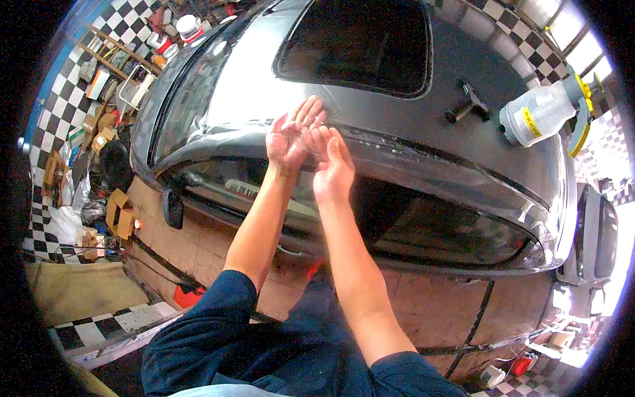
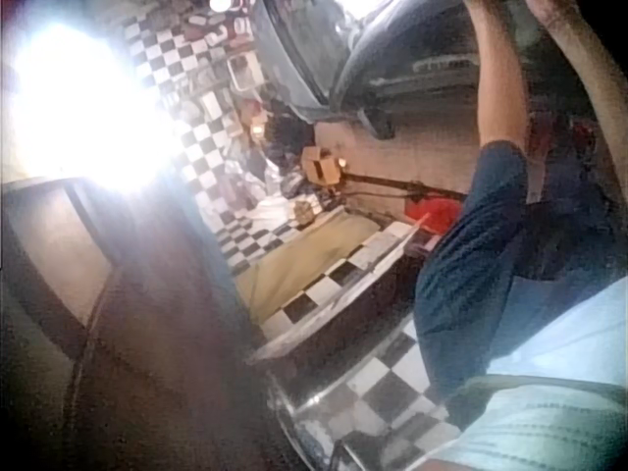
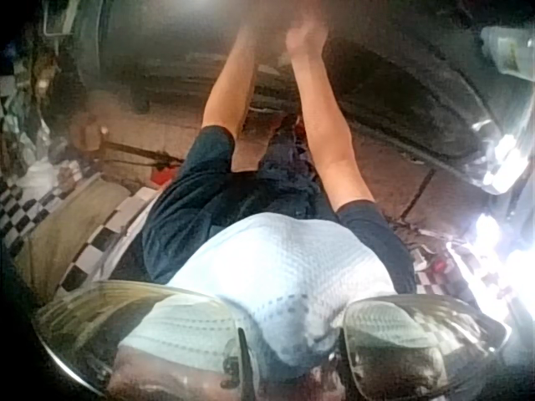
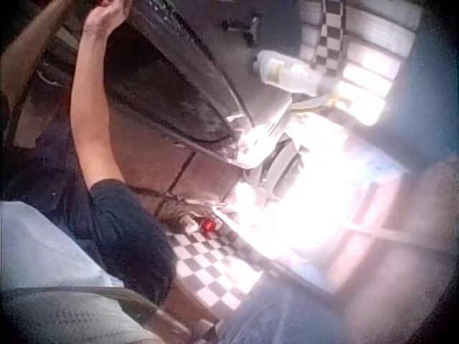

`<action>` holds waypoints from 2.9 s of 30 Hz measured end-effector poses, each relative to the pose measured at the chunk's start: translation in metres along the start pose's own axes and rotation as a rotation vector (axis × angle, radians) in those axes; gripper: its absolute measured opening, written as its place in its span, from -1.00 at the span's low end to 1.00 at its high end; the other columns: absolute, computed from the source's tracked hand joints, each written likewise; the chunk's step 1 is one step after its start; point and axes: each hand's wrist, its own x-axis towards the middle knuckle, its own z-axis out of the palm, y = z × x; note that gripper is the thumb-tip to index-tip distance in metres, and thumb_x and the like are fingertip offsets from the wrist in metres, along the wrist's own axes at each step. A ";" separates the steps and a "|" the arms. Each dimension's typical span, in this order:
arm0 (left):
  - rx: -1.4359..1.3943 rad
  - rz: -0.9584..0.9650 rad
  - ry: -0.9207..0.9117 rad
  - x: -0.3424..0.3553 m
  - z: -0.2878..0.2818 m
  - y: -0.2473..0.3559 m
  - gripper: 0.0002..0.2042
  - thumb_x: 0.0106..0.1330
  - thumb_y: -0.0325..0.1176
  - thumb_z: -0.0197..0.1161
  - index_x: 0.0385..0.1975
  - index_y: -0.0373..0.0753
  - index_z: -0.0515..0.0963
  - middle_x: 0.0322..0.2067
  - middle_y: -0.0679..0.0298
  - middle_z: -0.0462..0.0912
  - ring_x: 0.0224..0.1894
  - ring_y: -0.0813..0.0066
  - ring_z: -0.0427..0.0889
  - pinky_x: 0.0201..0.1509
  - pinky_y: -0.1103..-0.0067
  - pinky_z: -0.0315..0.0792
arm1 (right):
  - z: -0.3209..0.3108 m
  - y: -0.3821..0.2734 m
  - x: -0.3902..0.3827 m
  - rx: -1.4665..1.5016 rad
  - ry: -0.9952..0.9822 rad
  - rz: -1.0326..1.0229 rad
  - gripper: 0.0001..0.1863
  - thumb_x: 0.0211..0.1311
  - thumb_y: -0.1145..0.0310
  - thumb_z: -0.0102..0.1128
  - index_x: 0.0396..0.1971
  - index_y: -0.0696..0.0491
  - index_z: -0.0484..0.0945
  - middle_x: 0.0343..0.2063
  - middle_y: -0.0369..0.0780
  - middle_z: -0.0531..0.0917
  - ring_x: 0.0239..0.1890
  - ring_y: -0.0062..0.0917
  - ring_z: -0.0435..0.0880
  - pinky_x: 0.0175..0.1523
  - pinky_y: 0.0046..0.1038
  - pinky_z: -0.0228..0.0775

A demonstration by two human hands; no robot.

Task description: The person applies a tint film to the rear side window of a car. They use a squeegee to smooth the film, spray liquid from a bottle to adjust the film, and press the edges by hand to adhere it to the window.

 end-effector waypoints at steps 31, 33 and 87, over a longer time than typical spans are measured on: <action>0.548 0.472 0.562 -0.055 0.014 0.015 -0.89 0.18 -0.41 0.25 -0.49 -0.15 0.44 -0.54 0.35 0.51 -0.50 0.55 0.49 -0.36 0.54 0.46 | 0.005 -0.006 -0.007 -0.289 0.178 -0.006 -0.81 0.24 0.40 0.07 -0.28 0.24 0.47 -0.33 -0.06 0.60 -0.28 -0.26 0.65 -0.17 -0.27 0.57; 0.517 0.462 0.564 -0.054 0.016 0.014 -0.87 0.18 -0.41 0.26 -0.51 -0.13 0.42 -0.59 0.40 0.45 -0.52 0.59 0.46 -0.40 0.56 0.44 | 0.006 -0.007 -0.008 -0.328 0.194 0.000 -0.80 0.24 0.39 0.08 -0.30 0.24 0.47 -0.36 -0.06 0.61 -0.31 -0.28 0.65 -0.23 -0.30 0.58; 0.718 0.329 0.668 -0.070 0.010 -0.010 -0.72 0.22 -0.27 0.23 -0.25 -0.33 0.39 -0.24 0.02 0.56 -0.26 0.23 0.63 -0.26 0.44 0.57 | -0.030 -0.037 -0.035 -0.657 0.276 -0.083 -0.64 0.25 0.13 0.10 -0.48 0.17 0.54 -0.62 -0.20 0.61 -0.65 -0.57 0.56 -0.58 -0.62 0.32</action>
